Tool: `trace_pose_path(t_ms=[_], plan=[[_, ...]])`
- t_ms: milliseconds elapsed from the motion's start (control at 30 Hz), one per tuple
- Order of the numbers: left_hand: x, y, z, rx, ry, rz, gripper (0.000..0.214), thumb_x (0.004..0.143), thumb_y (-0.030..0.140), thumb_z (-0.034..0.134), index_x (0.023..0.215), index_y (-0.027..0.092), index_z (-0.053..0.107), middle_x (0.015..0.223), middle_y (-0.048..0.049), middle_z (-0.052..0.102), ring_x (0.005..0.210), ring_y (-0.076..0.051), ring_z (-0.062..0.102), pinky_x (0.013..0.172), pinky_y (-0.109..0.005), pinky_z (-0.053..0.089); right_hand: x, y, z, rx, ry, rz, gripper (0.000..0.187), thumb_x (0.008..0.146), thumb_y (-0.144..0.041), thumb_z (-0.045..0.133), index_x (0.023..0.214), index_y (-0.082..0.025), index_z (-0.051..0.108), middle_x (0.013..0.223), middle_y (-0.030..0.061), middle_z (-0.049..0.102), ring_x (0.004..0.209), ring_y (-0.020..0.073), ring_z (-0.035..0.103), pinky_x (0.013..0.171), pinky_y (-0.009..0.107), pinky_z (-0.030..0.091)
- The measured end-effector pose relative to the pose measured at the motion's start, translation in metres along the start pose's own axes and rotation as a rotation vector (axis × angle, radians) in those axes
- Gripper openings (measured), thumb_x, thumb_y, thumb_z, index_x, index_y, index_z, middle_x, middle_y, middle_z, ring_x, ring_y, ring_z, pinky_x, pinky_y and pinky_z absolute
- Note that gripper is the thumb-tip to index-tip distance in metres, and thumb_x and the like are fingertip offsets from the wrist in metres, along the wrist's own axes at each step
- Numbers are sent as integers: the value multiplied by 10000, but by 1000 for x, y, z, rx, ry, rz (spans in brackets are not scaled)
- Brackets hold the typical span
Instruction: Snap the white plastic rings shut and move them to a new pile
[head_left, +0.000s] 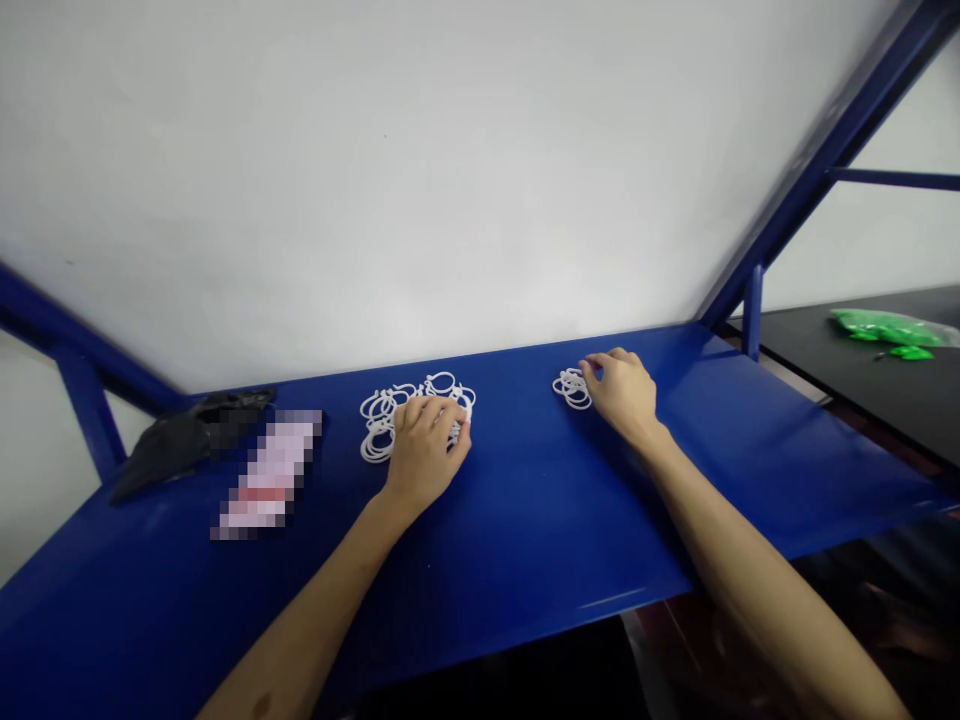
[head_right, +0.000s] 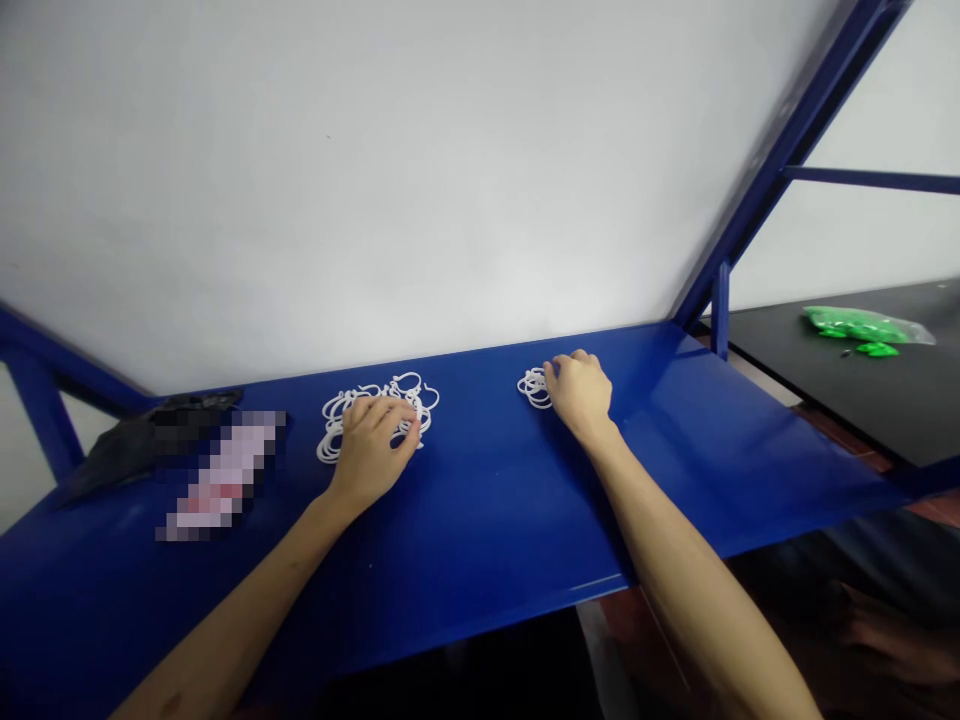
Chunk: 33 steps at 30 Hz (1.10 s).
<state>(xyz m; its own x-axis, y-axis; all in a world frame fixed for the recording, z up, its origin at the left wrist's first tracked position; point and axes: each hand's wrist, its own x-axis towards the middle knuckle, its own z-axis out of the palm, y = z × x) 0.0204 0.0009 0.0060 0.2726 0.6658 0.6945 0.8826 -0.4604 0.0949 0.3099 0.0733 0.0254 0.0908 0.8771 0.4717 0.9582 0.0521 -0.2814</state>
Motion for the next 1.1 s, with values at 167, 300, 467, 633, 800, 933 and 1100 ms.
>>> trace_pose_path(t_ms=[167, 300, 467, 633, 800, 933, 1100], plan=[[1, 15, -9, -27, 5, 151, 135, 871, 126, 556, 883, 236, 634, 921, -37, 685, 926, -238, 555, 843, -393, 405, -26, -31, 2, 531, -144, -354, 319, 949, -451, 557, 1127, -224, 692, 1040, 92, 707, 940, 222, 645, 805, 353, 530], [-3, 18, -8, -18, -33, 264, 188, 883, 92, 557, 946, 231, 667, 925, -36, 691, 942, -229, 568, 867, -389, 408, -57, -66, 1, 867, -386, -361, 287, 941, -410, 588, 1143, -207, 613, 886, 24, 718, 765, 155, 665, 728, 299, 541], [-6, 23, -11, -127, -6, 215, 235, 911, 133, 580, 1102, 238, 668, 1052, -52, 694, 1004, -219, 595, 923, -385, 453, -67, -80, 2, 1026, -372, -236, 155, 928, -319, 578, 1024, -198, 585, 783, 2, 710, 693, 138, 674, 671, 272, 536], [-4, 31, -13, -404, 65, -189, 251, 922, 238, 604, 1168, 211, 646, 1089, -67, 712, 962, -189, 661, 885, -360, 533, -65, -76, 2, 968, -286, -289, 144, 922, -325, 613, 977, -194, 640, 816, 19, 723, 700, 134, 675, 655, 254, 531], [-4, 25, -6, -737, -41, -597, 211, 885, 319, 648, 1061, 228, 718, 986, -46, 761, 837, -177, 710, 700, -294, 564, -69, -78, -2, 931, -306, -345, 144, 924, -336, 628, 916, -198, 669, 849, 27, 745, 691, 135, 681, 596, 234, 509], [-7, 23, -3, -860, -121, -656, 250, 886, 422, 630, 975, 229, 760, 814, -25, 758, 680, -162, 679, 593, -275, 534, -71, -81, -3, 927, -319, -354, 155, 935, -345, 615, 927, -201, 673, 870, 35, 754, 711, 146, 692, 617, 249, 527], [-7, 28, -7, -832, -86, -618, 200, 887, 392, 641, 911, 244, 773, 843, -19, 756, 741, -167, 676, 670, -288, 533, -72, -85, -8, 963, -348, -418, 164, 941, -341, 614, 887, -202, 684, 888, 43, 754, 780, 169, 700, 691, 276, 543]])
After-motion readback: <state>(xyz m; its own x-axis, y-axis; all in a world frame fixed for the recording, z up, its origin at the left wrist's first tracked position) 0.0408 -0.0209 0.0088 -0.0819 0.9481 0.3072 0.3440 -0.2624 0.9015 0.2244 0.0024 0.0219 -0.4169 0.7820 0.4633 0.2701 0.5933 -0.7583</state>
